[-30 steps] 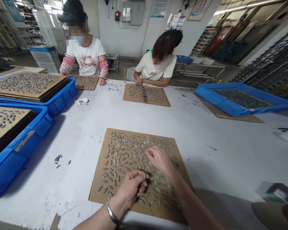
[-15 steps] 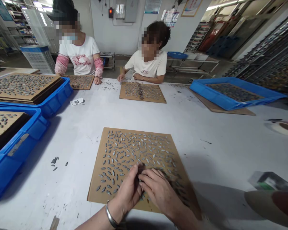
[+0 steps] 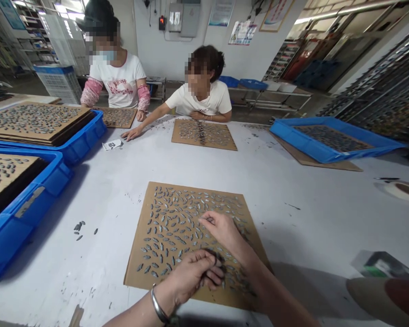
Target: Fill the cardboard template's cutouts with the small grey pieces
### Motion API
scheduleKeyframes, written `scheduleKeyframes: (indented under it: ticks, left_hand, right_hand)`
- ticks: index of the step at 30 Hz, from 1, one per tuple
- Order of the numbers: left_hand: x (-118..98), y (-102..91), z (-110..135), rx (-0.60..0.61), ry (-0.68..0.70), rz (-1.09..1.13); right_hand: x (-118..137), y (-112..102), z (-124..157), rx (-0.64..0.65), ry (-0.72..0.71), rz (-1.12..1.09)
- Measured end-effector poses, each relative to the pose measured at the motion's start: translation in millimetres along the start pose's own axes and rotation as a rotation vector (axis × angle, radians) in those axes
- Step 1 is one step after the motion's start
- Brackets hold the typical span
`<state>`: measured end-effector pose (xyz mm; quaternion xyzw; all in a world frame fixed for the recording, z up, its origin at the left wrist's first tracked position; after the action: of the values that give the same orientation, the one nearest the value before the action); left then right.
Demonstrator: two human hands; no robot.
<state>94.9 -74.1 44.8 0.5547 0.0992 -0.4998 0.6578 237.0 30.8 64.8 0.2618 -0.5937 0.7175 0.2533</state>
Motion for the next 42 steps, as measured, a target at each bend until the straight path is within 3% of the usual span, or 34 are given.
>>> scheduleKeyframes:
  ticks: [6, 14, 24, 32, 42]
  left_hand:
    - [1, -2.2, -3, -0.012, 0.041, -0.107]
    - [2, -2.1, -3, -0.016, 0.032, -0.117]
    - [2, -4.5, -5, -0.032, 0.042, -0.126]
    - [-2, -1.8, -3, -0.034, 0.047, -0.129]
    - [-3, -1.0, -2, -0.038, 0.046, -0.133]
  right_hand:
    - [4, 15, -19, -0.024, -0.039, 0.260]
    - [8, 11, -23, 0.028, -0.064, 0.443]
    - [9, 18, -27, -0.006, -0.082, 0.405]
    - [3, 2, -18, -0.074, -0.069, 0.374]
    - [-5, 2, -3, -0.071, -0.048, 0.439]
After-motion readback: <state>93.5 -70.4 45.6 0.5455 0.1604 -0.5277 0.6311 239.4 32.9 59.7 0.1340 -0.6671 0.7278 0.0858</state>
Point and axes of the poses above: each hand's wrist, its own z-axis away from the middle knuckle, its own y-axis out of the palm, x = y × z, the point moved 1 cm from there along -z, towards the middle knuckle, and after that the axes turned 10 degrees about y, right-handed, at the moved point
